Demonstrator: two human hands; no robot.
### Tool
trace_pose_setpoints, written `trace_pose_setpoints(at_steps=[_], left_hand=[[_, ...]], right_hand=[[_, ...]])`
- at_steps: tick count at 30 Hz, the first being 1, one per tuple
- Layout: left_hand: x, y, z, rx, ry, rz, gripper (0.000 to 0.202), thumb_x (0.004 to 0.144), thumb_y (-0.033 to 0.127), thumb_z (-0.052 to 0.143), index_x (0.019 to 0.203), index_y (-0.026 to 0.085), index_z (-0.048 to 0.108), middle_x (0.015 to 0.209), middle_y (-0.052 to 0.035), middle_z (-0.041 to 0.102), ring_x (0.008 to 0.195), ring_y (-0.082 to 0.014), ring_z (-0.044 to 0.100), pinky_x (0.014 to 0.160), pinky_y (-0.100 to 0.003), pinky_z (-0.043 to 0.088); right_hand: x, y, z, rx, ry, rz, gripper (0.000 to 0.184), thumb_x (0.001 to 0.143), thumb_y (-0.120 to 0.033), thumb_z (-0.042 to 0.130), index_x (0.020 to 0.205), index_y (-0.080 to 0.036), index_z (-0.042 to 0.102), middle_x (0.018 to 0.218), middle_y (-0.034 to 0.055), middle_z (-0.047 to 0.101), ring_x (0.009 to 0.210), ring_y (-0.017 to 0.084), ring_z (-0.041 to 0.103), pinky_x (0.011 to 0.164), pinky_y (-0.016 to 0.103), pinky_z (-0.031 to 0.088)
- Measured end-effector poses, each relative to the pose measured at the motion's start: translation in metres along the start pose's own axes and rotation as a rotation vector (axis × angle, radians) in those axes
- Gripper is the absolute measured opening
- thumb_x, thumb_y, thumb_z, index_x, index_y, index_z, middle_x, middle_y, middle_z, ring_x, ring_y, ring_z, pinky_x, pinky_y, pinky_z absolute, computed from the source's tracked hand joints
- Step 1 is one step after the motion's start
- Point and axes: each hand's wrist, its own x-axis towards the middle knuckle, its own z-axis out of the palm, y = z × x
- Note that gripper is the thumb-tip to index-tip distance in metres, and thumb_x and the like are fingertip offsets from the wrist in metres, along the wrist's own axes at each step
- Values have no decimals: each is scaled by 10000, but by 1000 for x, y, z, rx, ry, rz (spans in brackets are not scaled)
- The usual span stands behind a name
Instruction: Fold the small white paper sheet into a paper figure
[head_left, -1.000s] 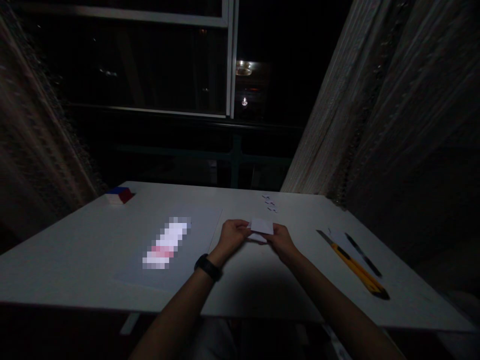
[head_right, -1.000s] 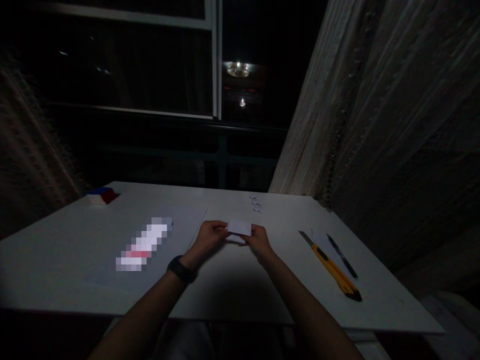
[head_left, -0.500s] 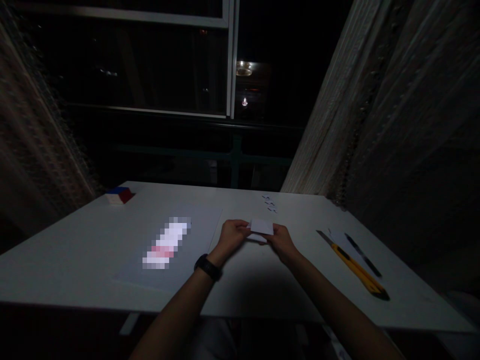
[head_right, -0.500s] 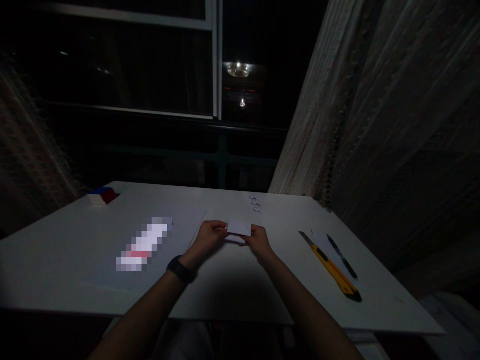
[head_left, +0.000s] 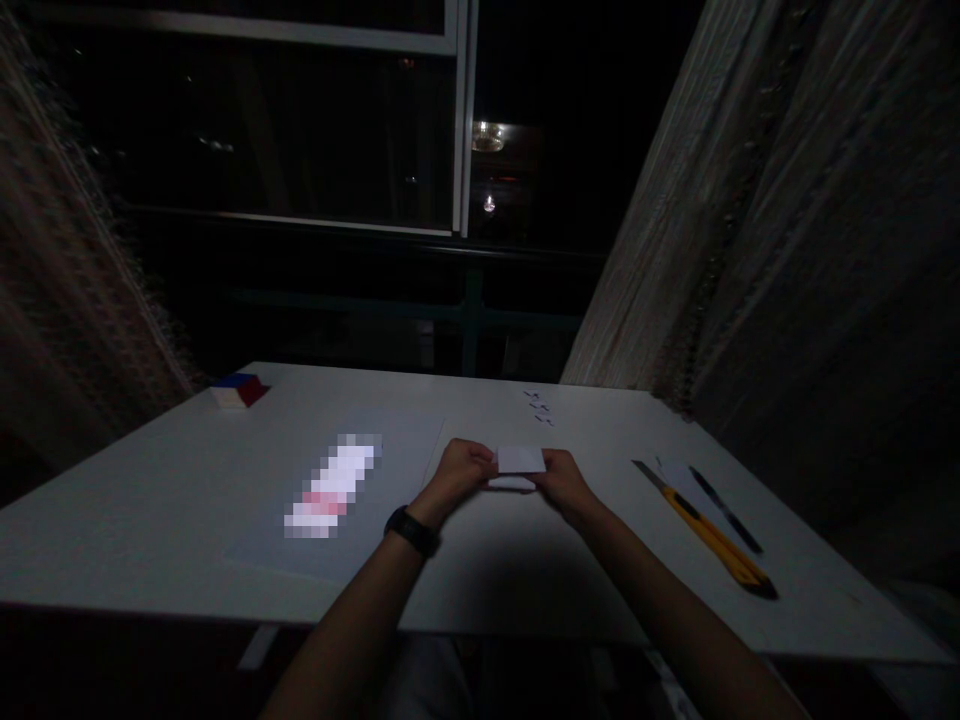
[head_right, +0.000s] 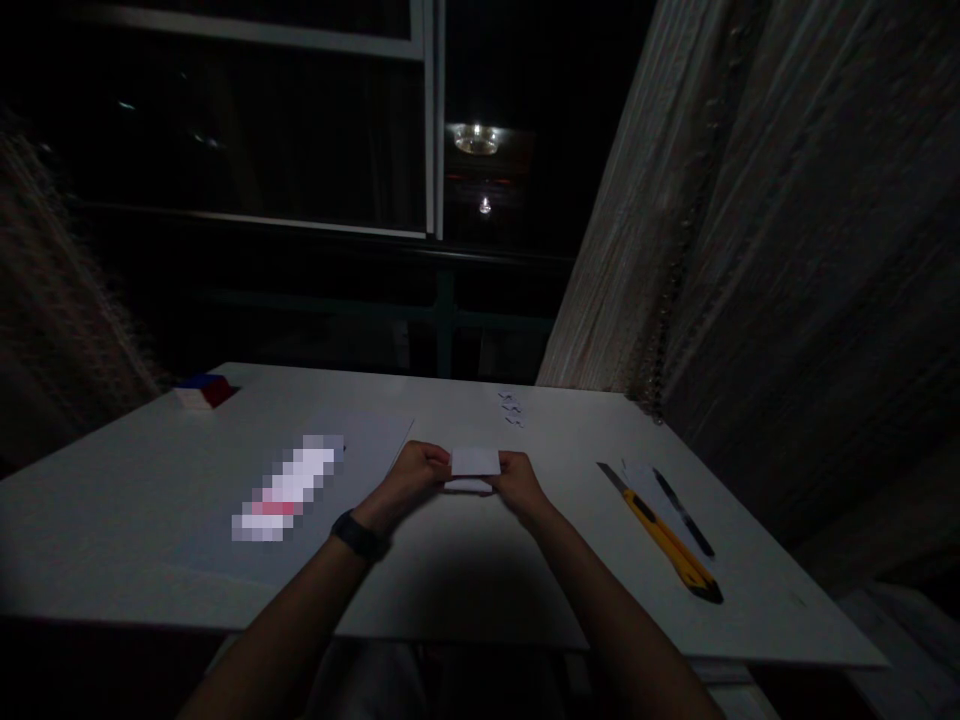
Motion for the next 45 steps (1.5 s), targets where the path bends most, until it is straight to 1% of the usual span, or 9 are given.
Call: trace_pose_setpoints(at_steps=[3, 9, 14, 21, 27, 30, 35, 41, 45], left_hand=[[0, 0, 1, -20, 6, -3, 109, 506, 172, 668, 579, 102, 627, 480, 12, 555, 442, -84, 474, 431, -188, 336], [-3, 5, 2, -155, -23, -4, 211, 513, 205, 710, 674, 78, 663, 571, -30, 609, 501, -104, 529, 484, -206, 401], [-7, 8, 3, -161, 6, -1, 187, 523, 171, 693, 682, 75, 672, 583, -38, 621, 514, -109, 540, 492, -208, 410], [-5, 7, 2, -158, 12, 4, 200, 507, 139, 699, 694, 70, 677, 573, -38, 619, 510, -105, 537, 489, -205, 400], [-5, 5, 3, -183, 7, 7, 164, 548, 167, 683, 680, 71, 665, 578, -43, 621, 513, -115, 552, 504, -220, 427], [-5, 6, 4, -196, 5, 5, 153, 550, 158, 678, 679, 77, 660, 573, -35, 620, 513, -116, 558, 513, -224, 440], [-8, 9, 4, -205, 12, -15, 134, 542, 131, 667, 664, 80, 649, 565, -26, 618, 500, -108, 556, 502, -213, 436], [-8, 8, 4, -235, 3, -27, 127, 535, 122, 660, 653, 86, 631, 560, -28, 615, 499, -117, 564, 515, -232, 457], [-5, 6, 2, -186, -33, -22, 105, 539, 141, 652, 628, 88, 636, 544, -26, 603, 495, -115, 553, 495, -223, 442]], right_hand=[[0, -1, -1, -1, 9, 5, 285, 497, -313, 725, 700, -116, 700, 574, 27, 660, 539, 193, 610, 512, 288, 471], [2, -1, -2, 6, 53, -20, 279, 507, -306, 721, 706, -112, 701, 565, 33, 661, 508, 178, 600, 494, 273, 460], [3, 0, -1, 44, 43, 2, 265, 503, -309, 721, 686, -118, 699, 572, 33, 663, 488, 166, 589, 468, 261, 457], [2, 0, -2, 56, 43, -6, 282, 483, -300, 732, 696, -116, 700, 605, 41, 675, 521, 174, 602, 477, 265, 471], [4, 3, -3, 62, 37, -5, 294, 490, -285, 730, 728, -113, 706, 599, 41, 672, 513, 172, 601, 471, 268, 479], [5, 5, -3, 80, 26, -7, 310, 496, -283, 722, 753, -110, 705, 626, 47, 678, 534, 173, 609, 473, 267, 486], [4, 5, -3, 62, 28, -14, 280, 513, -280, 702, 737, -112, 702, 604, 37, 672, 516, 169, 605, 469, 266, 488], [2, 0, -2, 42, 38, -20, 269, 498, -285, 711, 714, -123, 702, 592, 28, 672, 526, 177, 610, 495, 277, 488], [0, -4, -2, -9, 44, -52, 270, 503, -300, 713, 711, -127, 703, 627, 41, 687, 597, 203, 633, 583, 315, 502]])
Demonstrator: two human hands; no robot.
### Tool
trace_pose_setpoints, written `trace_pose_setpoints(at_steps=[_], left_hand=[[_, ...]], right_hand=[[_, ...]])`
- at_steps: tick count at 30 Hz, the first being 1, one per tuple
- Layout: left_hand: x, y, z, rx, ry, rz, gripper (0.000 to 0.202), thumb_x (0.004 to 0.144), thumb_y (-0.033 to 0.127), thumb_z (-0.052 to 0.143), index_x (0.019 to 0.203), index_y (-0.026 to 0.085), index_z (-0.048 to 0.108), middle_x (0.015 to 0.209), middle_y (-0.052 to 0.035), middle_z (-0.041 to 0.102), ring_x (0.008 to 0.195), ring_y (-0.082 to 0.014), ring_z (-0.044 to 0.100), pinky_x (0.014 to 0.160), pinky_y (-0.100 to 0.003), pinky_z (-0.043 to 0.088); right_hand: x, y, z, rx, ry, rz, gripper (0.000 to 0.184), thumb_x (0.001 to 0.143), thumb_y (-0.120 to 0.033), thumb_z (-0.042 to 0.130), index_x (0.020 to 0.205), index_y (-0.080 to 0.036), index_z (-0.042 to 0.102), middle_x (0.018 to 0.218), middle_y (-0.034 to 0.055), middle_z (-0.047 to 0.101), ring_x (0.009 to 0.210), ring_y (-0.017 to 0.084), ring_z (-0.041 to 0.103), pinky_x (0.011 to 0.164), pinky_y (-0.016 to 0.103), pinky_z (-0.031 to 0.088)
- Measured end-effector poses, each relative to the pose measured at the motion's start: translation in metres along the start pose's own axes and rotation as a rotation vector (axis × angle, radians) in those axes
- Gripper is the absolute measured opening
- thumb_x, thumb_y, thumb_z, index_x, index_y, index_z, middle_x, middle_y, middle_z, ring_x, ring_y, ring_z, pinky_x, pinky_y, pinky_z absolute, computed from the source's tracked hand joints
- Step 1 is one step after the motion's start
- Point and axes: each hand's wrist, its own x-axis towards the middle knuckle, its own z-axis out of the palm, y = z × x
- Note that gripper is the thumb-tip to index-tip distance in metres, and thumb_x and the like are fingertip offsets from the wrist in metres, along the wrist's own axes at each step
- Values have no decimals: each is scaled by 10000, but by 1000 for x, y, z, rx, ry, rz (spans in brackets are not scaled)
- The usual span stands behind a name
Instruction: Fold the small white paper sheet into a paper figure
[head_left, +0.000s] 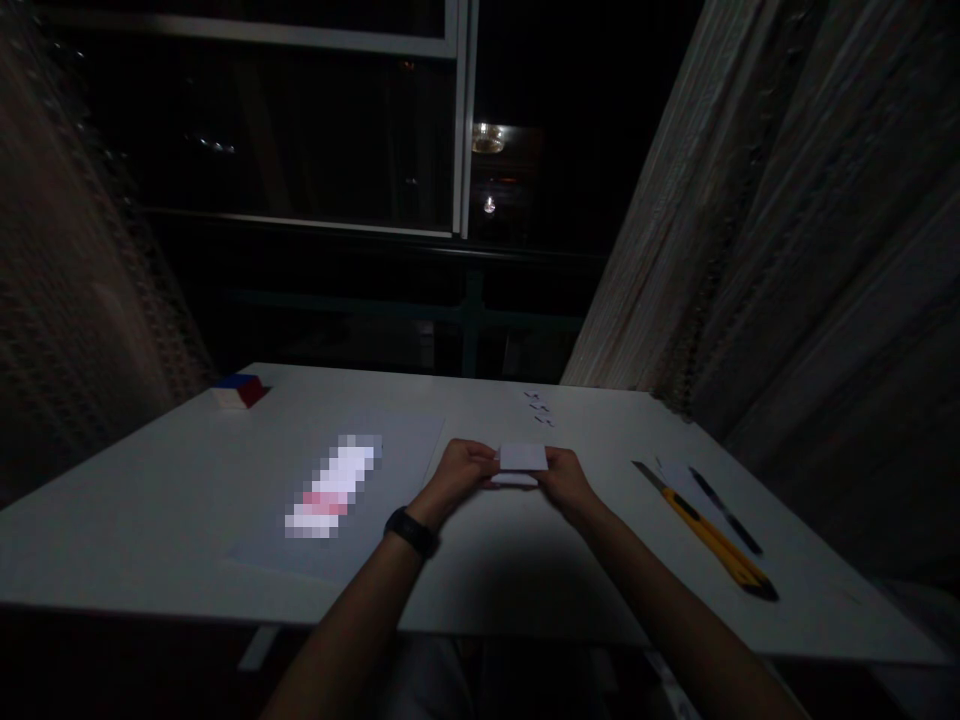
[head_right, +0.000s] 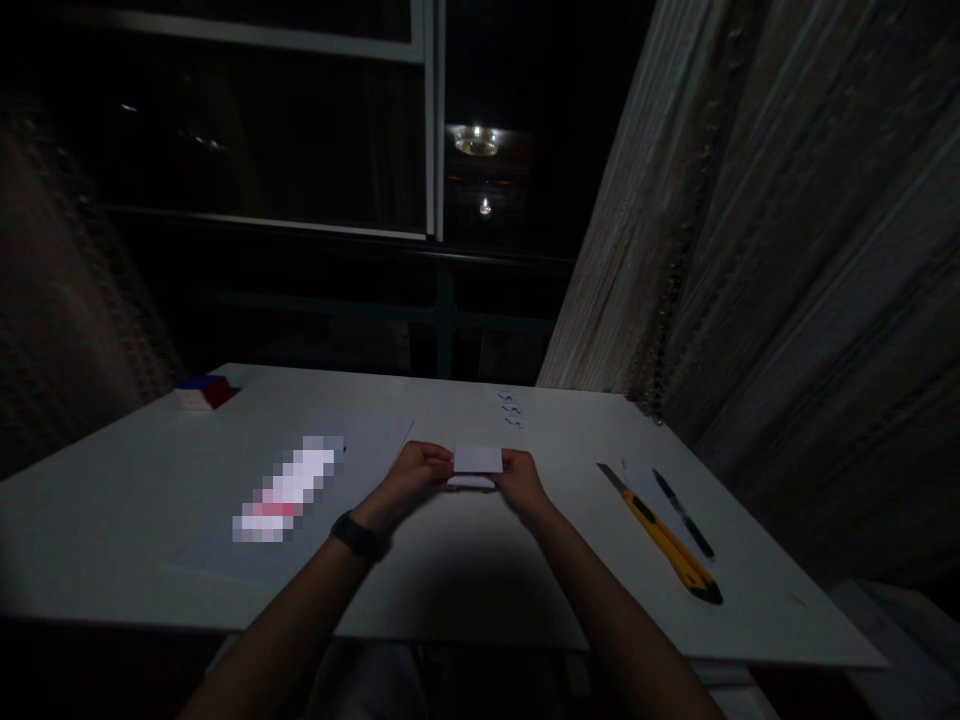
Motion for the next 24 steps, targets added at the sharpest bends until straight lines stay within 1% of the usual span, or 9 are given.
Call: trace_pose_setpoints(at_steps=[5, 8, 11, 15, 19, 21, 23, 24], left_hand=[[3, -1, -5, 201, 1, 38, 78, 513, 136, 636, 582, 99, 644, 493, -3, 577, 459, -94, 501, 436, -185, 361], [1, 1, -6, 260, -35, 71, 81, 510, 156, 640, 568, 99, 648, 493, -2, 580, 464, -94, 498, 435, -183, 346], [-2, 3, -4, 192, -60, 45, 82, 497, 164, 659, 540, 100, 629, 496, -12, 589, 475, -108, 525, 454, -196, 373], [-2, 2, -1, 57, -30, -14, 88, 469, 130, 675, 500, 106, 596, 481, -13, 583, 470, -115, 540, 479, -218, 417], [1, -3, -1, 23, -31, -33, 54, 478, 100, 649, 494, 108, 599, 467, -6, 574, 464, -113, 537, 488, -228, 435], [2, -4, 0, 15, -23, -27, 50, 481, 101, 648, 508, 107, 606, 470, -7, 577, 463, -114, 539, 480, -224, 428], [3, -4, 0, -6, 25, -8, 52, 482, 109, 649, 517, 106, 610, 471, -6, 576, 459, -111, 536, 472, -217, 416], [3, -3, 0, -22, 59, 10, 56, 482, 113, 651, 521, 106, 612, 476, -6, 578, 462, -110, 537, 475, -214, 413]], right_hand=[[1, 2, -2, -61, -6, -27, 265, 508, -305, 716, 709, -133, 703, 659, 49, 698, 647, 228, 647, 678, 367, 502], [3, 4, -5, -88, -26, -40, 257, 508, -296, 717, 713, -142, 705, 674, 45, 702, 657, 232, 649, 713, 389, 497], [3, 2, -6, -97, -47, -35, 239, 500, -287, 719, 693, -146, 704, 658, 36, 701, 647, 233, 649, 718, 402, 498], [3, -1, -6, -79, -80, -34, 229, 502, -278, 718, 686, -143, 702, 664, 40, 702, 659, 237, 652, 721, 399, 499], [4, 1, -8, -73, -86, -21, 226, 497, -278, 723, 674, -141, 689, 662, 39, 697, 677, 239, 652, 729, 403, 501], [4, 1, -9, -16, -66, 4, 271, 493, -268, 730, 721, -132, 677, 683, 47, 696, 684, 236, 653, 704, 382, 512], [2, 0, -9, 105, -42, 61, 402, 497, -251, 735, 873, -144, 643, 735, 49, 694, 679, 226, 655, 640, 351, 526], [1, -1, -8, 179, -33, 95, 488, 505, -244, 738, 967, -168, 601, 763, 42, 691, 674, 219, 656, 609, 338, 529]])
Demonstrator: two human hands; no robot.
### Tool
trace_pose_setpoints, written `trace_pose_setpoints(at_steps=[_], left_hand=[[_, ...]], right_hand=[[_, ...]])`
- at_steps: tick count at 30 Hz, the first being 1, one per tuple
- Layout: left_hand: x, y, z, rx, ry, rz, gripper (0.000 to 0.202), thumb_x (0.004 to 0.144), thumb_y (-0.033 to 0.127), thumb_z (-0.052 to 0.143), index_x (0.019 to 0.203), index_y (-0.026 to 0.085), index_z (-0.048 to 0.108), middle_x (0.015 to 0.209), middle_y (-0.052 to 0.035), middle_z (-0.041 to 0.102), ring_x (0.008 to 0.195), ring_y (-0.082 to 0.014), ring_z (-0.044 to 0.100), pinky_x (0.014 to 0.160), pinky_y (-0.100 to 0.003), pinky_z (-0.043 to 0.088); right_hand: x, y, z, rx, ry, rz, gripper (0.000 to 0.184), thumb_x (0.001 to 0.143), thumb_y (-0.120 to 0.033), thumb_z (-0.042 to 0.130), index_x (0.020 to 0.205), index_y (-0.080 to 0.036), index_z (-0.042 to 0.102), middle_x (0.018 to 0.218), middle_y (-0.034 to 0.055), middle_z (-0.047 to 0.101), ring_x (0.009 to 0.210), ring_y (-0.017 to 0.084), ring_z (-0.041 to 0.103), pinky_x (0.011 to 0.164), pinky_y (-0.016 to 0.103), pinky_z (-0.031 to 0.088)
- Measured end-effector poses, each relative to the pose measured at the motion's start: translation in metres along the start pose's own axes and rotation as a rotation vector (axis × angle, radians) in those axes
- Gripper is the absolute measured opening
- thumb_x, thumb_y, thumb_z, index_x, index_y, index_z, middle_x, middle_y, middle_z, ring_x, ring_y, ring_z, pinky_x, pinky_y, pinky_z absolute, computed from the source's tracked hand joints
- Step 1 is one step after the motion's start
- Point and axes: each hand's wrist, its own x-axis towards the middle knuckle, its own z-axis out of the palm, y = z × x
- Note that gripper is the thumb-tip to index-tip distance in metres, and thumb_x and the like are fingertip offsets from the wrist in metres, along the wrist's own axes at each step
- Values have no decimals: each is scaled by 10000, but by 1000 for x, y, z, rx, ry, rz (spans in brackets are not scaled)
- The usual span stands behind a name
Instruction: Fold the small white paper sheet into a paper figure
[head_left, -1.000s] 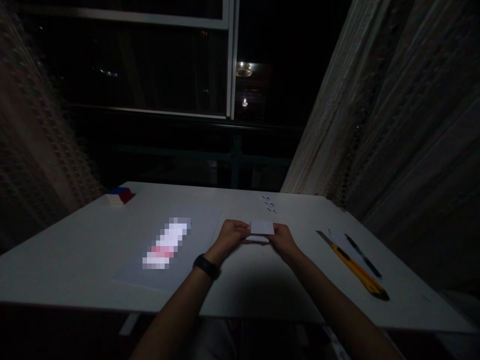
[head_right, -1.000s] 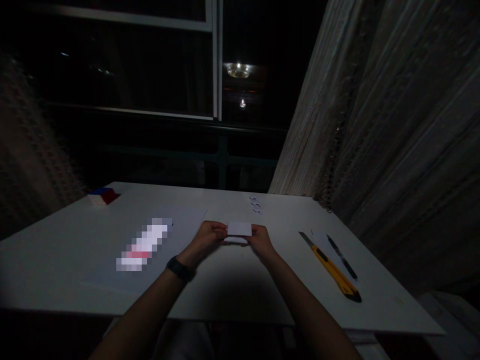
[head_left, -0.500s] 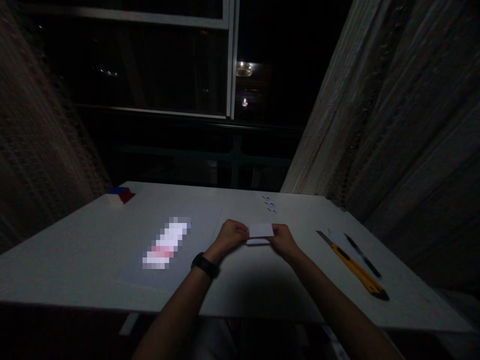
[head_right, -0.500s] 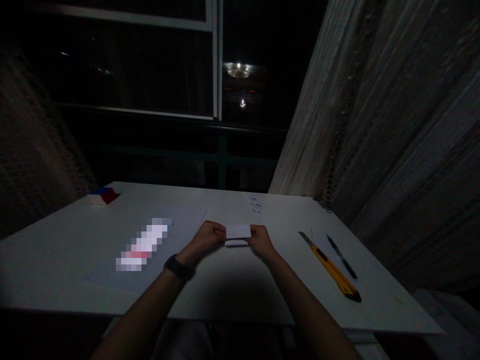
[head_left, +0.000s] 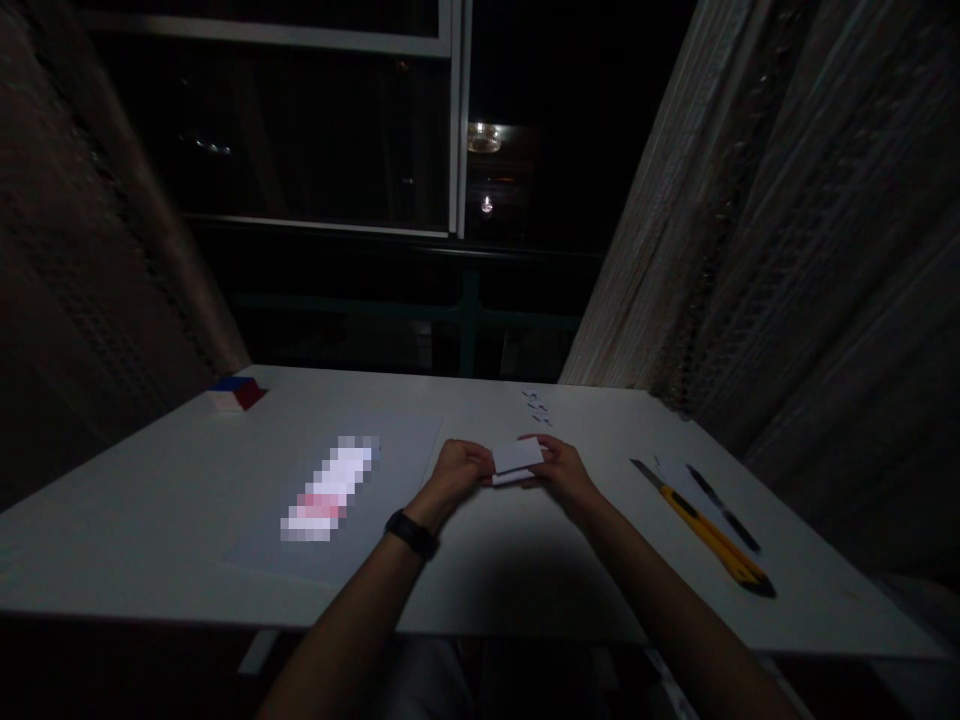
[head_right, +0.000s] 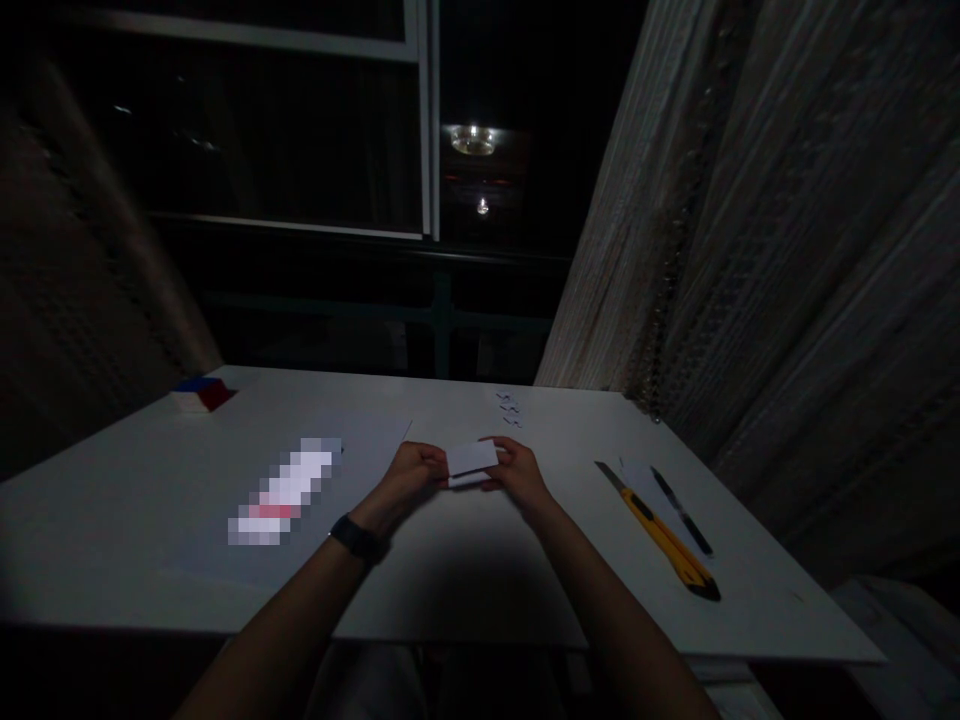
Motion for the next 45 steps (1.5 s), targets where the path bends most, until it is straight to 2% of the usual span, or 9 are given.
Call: trace_pose_setpoints(at_steps=[1, 3, 6, 11, 19, 30, 45], left_hand=[[0, 1, 0, -18, 32, 22, 63, 481, 118, 655, 528, 106, 615, 488, -8, 585, 474, -109, 543, 486, -212, 415], [-1, 3, 2, -48, 86, 64, 94, 476, 128, 668, 557, 104, 628, 526, -15, 606, 503, -109, 553, 510, -209, 417], [-4, 4, 6, -76, 142, 76, 126, 483, 158, 678, 590, 105, 637, 539, -17, 613, 483, -103, 536, 486, -204, 397], [-5, -1, 14, -97, 141, 69, 91, 500, 157, 651, 572, 109, 624, 509, -8, 594, 464, -105, 521, 456, -202, 372], [-7, 1, 18, -101, 112, 92, 95, 482, 155, 656, 562, 105, 643, 548, -28, 618, 495, -117, 537, 475, -208, 389], [-7, -1, 19, -70, 159, 96, 136, 477, 187, 682, 582, 103, 658, 540, -36, 621, 490, -125, 542, 468, -214, 386], [-8, 1, 19, -46, 146, 94, 130, 473, 211, 697, 540, 107, 659, 515, -31, 601, 478, -113, 516, 460, -204, 361]], right_hand=[[-2, 0, 2, 70, -2, 32, 576, 513, -234, 742, 1053, -205, 544, 794, 29, 687, 676, 211, 656, 591, 332, 531], [-6, 0, 8, 175, -17, 76, 652, 529, -235, 755, 1112, -256, 463, 795, -3, 674, 690, 196, 659, 637, 351, 533], [-11, 3, 23, 235, -98, 138, 568, 529, -248, 768, 1018, -231, 478, 789, 0, 663, 736, 187, 655, 718, 379, 517], [-14, 7, 41, 295, -52, 112, 506, 487, -240, 786, 897, -208, 492, 754, -3, 651, 695, 164, 632, 701, 349, 512], [-10, 12, 39, 326, 25, 99, 496, 428, -172, 793, 847, -197, 527, 755, -6, 645, 691, 156, 597, 655, 306, 486], [-12, 6, 43, 317, 109, 95, 471, 409, -136, 766, 822, -174, 542, 725, -9, 637, 665, 141, 578, 660, 294, 466], [-5, 8, 32, 274, 210, 17, 412, 416, -97, 718, 780, -174, 541, 697, -14, 619, 640, 140, 564, 615, 276, 464]])
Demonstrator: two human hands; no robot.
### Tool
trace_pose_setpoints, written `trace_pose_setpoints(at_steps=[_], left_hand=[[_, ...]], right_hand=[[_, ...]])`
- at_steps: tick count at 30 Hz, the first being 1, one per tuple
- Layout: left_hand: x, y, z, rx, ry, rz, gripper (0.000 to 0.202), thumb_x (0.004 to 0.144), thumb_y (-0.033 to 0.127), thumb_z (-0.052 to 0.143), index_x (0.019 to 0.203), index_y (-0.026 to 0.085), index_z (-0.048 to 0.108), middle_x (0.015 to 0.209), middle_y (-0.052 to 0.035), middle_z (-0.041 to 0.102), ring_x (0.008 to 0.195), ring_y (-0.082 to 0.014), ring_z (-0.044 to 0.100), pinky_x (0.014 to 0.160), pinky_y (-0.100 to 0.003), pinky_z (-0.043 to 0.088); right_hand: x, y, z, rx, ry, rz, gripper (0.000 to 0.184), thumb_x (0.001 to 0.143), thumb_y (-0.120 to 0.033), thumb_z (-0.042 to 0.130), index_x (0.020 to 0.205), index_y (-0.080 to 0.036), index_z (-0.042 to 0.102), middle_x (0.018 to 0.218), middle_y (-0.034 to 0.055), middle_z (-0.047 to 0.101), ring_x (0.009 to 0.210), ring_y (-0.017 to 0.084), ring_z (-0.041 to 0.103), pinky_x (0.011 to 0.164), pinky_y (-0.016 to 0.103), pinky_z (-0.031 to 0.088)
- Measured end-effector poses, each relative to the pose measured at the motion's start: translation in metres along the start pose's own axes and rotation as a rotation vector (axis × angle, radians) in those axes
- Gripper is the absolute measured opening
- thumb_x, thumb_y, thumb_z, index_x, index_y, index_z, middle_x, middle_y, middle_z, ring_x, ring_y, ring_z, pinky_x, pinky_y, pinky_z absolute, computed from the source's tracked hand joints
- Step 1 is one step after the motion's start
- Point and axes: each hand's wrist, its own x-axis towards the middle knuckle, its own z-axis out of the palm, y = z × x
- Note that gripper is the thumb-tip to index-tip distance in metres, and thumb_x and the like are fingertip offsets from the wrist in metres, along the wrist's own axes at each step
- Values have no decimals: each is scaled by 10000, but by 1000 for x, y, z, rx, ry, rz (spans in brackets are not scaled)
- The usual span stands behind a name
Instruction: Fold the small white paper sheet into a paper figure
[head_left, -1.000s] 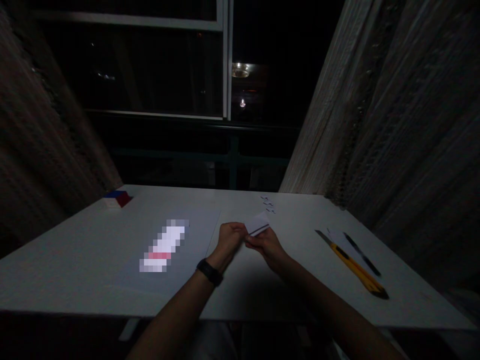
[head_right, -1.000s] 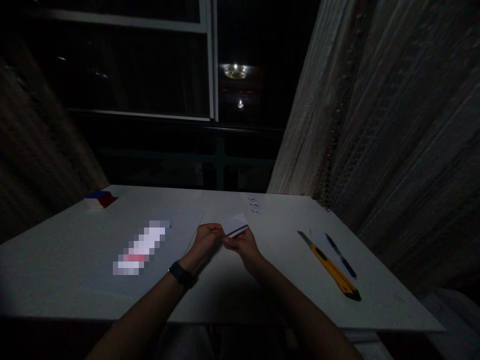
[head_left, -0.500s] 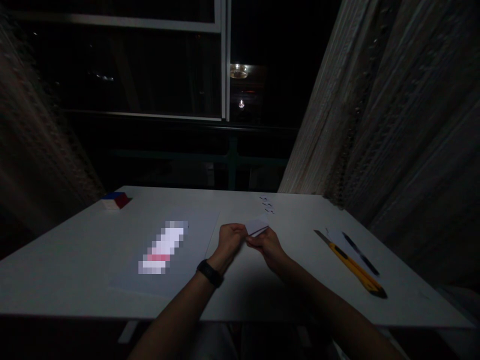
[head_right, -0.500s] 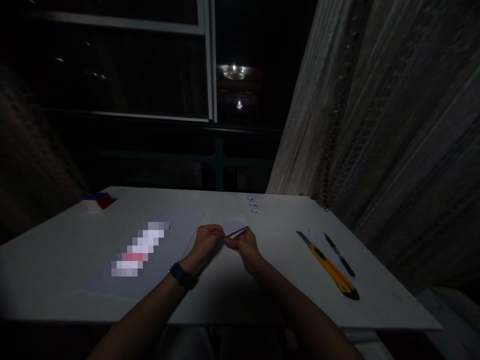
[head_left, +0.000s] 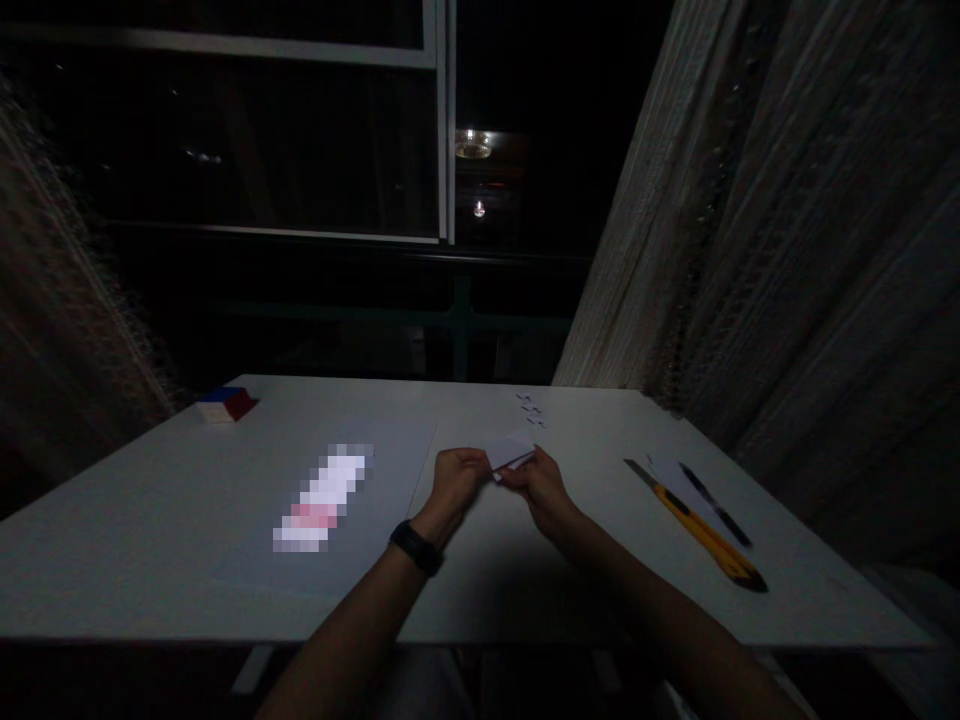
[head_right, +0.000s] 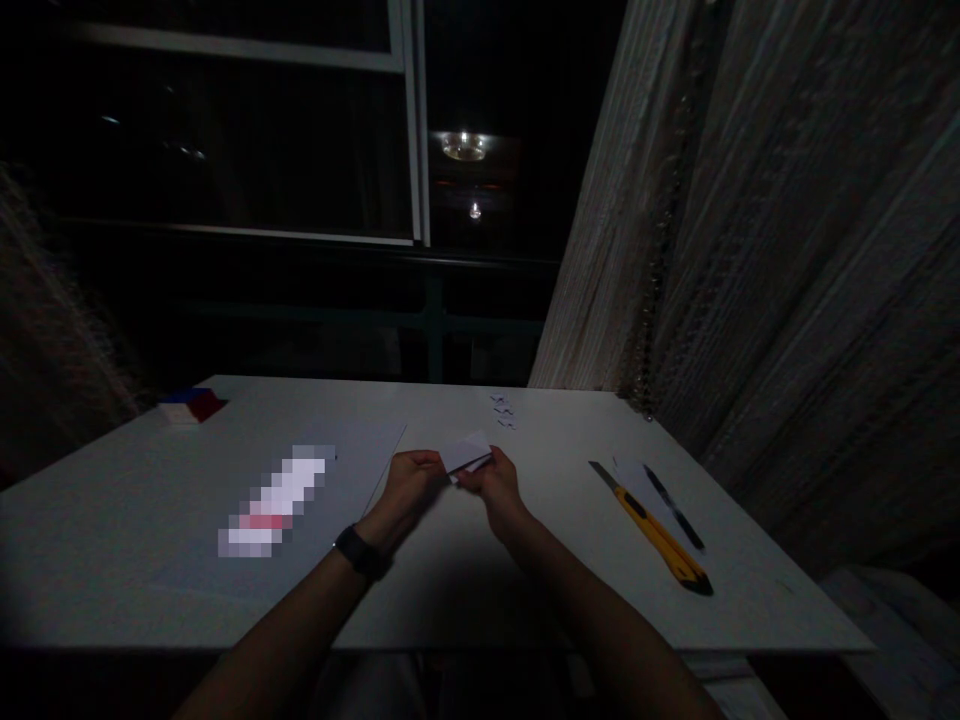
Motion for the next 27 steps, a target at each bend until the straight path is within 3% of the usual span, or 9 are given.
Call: trace_pose_setpoints(at_steps=[5, 21, 25, 27], left_hand=[[2, 0, -1, -3, -52, 5, 153, 458, 229, 714, 547, 111, 672, 553, -41, 627, 522, -132, 544, 505, -216, 386], [2, 4, -4, -27, -30, -59, 118, 460, 177, 688, 555, 108, 676, 576, -50, 640, 538, -130, 549, 534, -222, 401], [1, 3, -5, -21, -47, -82, 92, 457, 138, 667, 543, 104, 664, 577, -63, 644, 562, -155, 577, 568, -250, 436], [1, 2, -5, -36, -80, -113, 84, 453, 119, 665, 534, 103, 653, 568, -62, 641, 564, -160, 586, 595, -269, 455]], right_hand=[[3, -2, -5, 7, 17, -15, 431, 424, -102, 707, 815, -183, 545, 678, -27, 611, 636, 136, 561, 590, 256, 448], [13, -9, -19, -68, 20, 6, 477, 418, -115, 703, 864, -191, 554, 545, -56, 589, 539, 130, 556, 560, 255, 431], [12, -15, -18, -117, -60, -2, 504, 432, -113, 675, 916, -203, 565, 645, -23, 650, 594, 163, 591, 570, 267, 434], [12, -18, -18, -154, -87, -35, 419, 448, -115, 648, 861, -180, 610, 642, -14, 655, 592, 161, 587, 573, 260, 421]])
